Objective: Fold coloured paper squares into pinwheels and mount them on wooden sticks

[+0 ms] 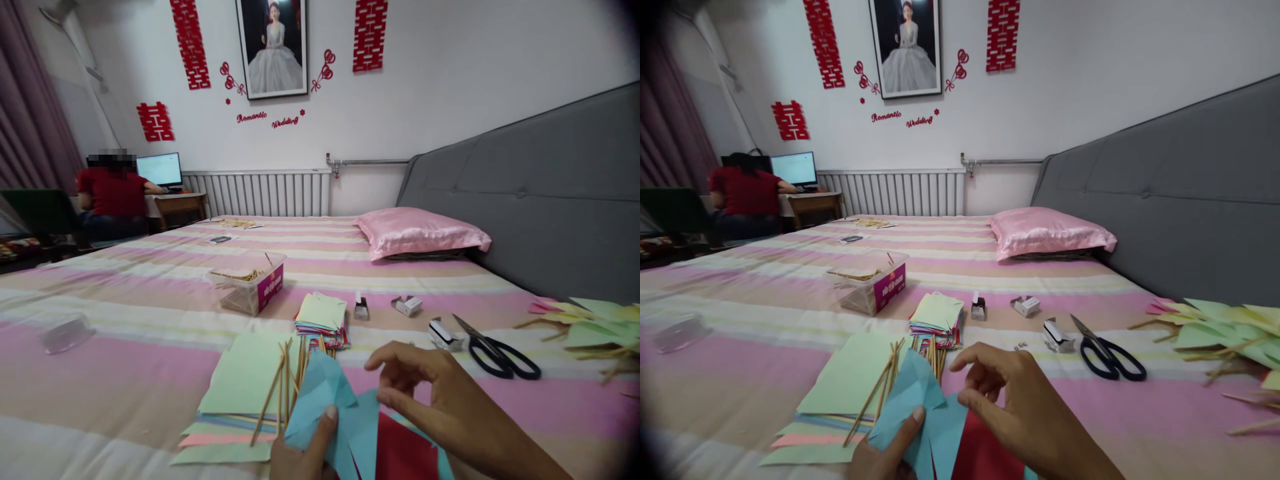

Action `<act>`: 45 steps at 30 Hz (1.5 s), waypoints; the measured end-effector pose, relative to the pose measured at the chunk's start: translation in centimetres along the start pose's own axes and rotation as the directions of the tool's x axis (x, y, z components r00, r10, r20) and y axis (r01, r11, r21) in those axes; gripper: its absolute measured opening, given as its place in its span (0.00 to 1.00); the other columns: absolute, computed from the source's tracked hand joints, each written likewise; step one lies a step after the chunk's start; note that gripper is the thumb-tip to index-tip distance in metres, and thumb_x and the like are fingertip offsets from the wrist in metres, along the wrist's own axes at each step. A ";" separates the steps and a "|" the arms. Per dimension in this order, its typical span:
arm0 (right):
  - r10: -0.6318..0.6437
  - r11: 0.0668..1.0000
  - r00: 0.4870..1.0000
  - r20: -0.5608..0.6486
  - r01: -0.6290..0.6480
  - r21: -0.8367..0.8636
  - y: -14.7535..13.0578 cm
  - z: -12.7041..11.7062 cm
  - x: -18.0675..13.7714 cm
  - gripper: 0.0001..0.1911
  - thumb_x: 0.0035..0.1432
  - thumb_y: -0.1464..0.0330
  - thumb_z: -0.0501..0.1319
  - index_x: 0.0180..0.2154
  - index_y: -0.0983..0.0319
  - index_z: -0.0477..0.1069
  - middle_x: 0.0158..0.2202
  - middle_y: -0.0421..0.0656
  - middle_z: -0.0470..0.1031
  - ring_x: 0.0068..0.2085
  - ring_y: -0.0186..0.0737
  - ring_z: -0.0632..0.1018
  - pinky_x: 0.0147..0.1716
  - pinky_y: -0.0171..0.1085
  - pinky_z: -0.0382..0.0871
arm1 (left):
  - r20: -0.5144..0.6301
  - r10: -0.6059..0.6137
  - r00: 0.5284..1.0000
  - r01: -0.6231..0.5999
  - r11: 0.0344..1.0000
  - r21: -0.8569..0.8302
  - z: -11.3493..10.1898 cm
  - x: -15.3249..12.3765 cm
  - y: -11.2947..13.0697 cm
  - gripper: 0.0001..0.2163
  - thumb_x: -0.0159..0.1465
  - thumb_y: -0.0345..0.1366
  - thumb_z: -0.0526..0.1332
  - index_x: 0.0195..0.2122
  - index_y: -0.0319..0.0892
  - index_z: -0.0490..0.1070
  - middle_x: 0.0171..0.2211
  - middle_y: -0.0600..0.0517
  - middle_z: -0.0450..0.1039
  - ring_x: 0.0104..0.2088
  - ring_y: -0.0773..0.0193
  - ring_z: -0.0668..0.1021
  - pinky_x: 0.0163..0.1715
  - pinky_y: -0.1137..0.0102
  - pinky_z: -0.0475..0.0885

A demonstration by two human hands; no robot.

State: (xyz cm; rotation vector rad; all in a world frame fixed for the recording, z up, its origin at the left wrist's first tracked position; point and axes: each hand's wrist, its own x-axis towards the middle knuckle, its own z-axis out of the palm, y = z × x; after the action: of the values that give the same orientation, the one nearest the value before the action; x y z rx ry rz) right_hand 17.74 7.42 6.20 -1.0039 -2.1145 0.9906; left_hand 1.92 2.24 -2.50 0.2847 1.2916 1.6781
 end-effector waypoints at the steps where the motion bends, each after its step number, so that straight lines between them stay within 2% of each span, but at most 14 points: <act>1: 0.003 1.000 0.998 0.063 -0.004 0.006 0.0 -0.1 -0.2 0.11 0.50 0.74 0.58 0.37 0.56 0.71 0.25 0.37 0.74 0.29 0.34 0.75 0.28 0.32 0.67 | 0.025 -0.033 0.999 0.034 0.998 -0.043 0.0 0.0 0.2 0.10 0.38 0.32 0.72 0.20 0.37 0.72 0.17 0.49 0.76 0.20 0.59 0.77 0.19 0.70 0.70; 5: 0.010 0.997 0.938 0.346 -0.036 0.069 0.3 0.0 -0.5 0.23 0.45 0.80 0.57 0.42 0.54 0.71 0.28 0.38 0.77 0.30 0.35 0.76 0.30 0.31 0.68 | 0.125 -0.118 0.985 0.140 0.973 -0.182 0.2 -0.4 1.1 0.11 0.38 0.29 0.71 0.22 0.37 0.72 0.18 0.51 0.76 0.20 0.62 0.76 0.21 0.71 0.70; 8: 0.001 0.993 0.924 0.383 -0.046 0.110 0.7 0.8 -0.1 0.24 0.44 0.81 0.56 0.42 0.54 0.72 0.28 0.38 0.77 0.30 0.34 0.76 0.30 0.30 0.67 | 0.172 -0.153 0.973 0.195 0.946 -0.259 0.4 -0.7 1.6 0.10 0.38 0.25 0.70 0.22 0.38 0.72 0.19 0.52 0.76 0.22 0.62 0.77 0.24 0.70 0.71; 11: -0.016 0.983 0.930 0.366 -0.052 0.177 1.0 1.6 0.4 0.16 0.45 0.78 0.60 0.36 0.57 0.76 0.26 0.37 0.77 0.28 0.33 0.75 0.28 0.28 0.66 | 0.187 -0.177 0.966 0.223 0.938 -0.265 0.5 -0.8 1.7 0.09 0.38 0.25 0.70 0.19 0.37 0.71 0.16 0.52 0.74 0.20 0.62 0.75 0.25 0.68 0.71; 15: -0.049 0.972 0.955 0.291 -0.021 0.233 0.9 2.0 0.8 0.09 0.46 0.76 0.62 0.29 0.60 0.79 0.26 0.39 0.80 0.28 0.33 0.76 0.28 0.28 0.67 | 0.164 -0.167 0.972 0.208 0.936 -0.284 0.7 -0.8 1.4 0.11 0.38 0.26 0.70 0.22 0.37 0.71 0.19 0.50 0.77 0.22 0.60 0.77 0.26 0.68 0.71; 17: -0.044 0.965 0.964 0.261 -0.026 0.260 0.5 2.1 0.8 0.08 0.46 0.75 0.63 0.27 0.59 0.79 0.25 0.38 0.80 0.27 0.34 0.77 0.27 0.29 0.67 | 0.145 -0.131 0.981 0.167 0.948 -0.271 0.6 -0.7 1.2 0.11 0.38 0.27 0.71 0.21 0.38 0.70 0.17 0.52 0.76 0.21 0.61 0.76 0.25 0.69 0.71; 21: 0.010 0.943 0.980 0.197 -0.075 0.324 -0.2 2.8 1.0 0.07 0.45 0.76 0.62 0.23 0.61 0.77 0.22 0.38 0.78 0.25 0.34 0.78 0.26 0.29 0.68 | 0.102 0.007 0.995 0.009 0.988 -0.153 0.0 -0.1 0.5 0.11 0.40 0.34 0.71 0.18 0.38 0.69 0.15 0.54 0.72 0.15 0.68 0.71 0.16 0.74 0.65; 26: 0.140 0.903 0.985 0.102 -0.170 0.395 -0.1 4.4 1.2 0.03 0.44 0.74 0.62 0.21 0.64 0.72 0.21 0.42 0.78 0.24 0.40 0.79 0.23 0.32 0.69 | 0.027 0.113 0.993 -0.112 0.992 -0.060 -0.5 0.5 0.0 0.08 0.38 0.27 0.69 0.19 0.40 0.72 0.18 0.53 0.73 0.20 0.63 0.74 0.22 0.72 0.68; 32: 0.204 0.906 0.978 0.047 -0.207 0.370 0.0 5.1 1.1 0.04 0.47 0.70 0.60 0.23 0.63 0.67 0.21 0.46 0.78 0.25 0.44 0.79 0.23 0.35 0.69 | 0.003 0.132 0.991 -0.131 0.988 -0.083 -0.1 0.0 0.4 0.10 0.37 0.28 0.70 0.21 0.40 0.71 0.18 0.54 0.74 0.21 0.62 0.75 0.22 0.72 0.69; 38: 0.227 0.914 0.974 0.006 -0.215 0.345 0.2 5.5 1.2 0.07 0.47 0.69 0.60 0.23 0.62 0.63 0.19 0.44 0.78 0.23 0.43 0.79 0.22 0.34 0.69 | 0.006 0.106 0.994 -0.106 0.994 -0.039 -0.1 -0.1 0.4 0.11 0.38 0.35 0.71 0.20 0.38 0.71 0.19 0.51 0.75 0.21 0.61 0.76 0.21 0.71 0.70; 45: 0.228 0.911 0.973 -0.031 -0.202 0.359 0.7 6.0 1.3 0.07 0.47 0.69 0.59 0.23 0.61 0.61 0.17 0.42 0.77 0.21 0.40 0.78 0.20 0.32 0.68 | -0.004 0.122 0.993 -0.122 0.992 0.023 -0.4 0.1 -0.1 0.10 0.40 0.39 0.69 0.21 0.39 0.74 0.18 0.50 0.74 0.20 0.61 0.75 0.22 0.70 0.71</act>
State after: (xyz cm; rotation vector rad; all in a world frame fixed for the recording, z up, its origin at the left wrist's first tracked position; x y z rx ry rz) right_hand 12.77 6.60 2.61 -1.0819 -1.7072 1.3646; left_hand 1.70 2.07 -2.79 0.3797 1.3208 1.7684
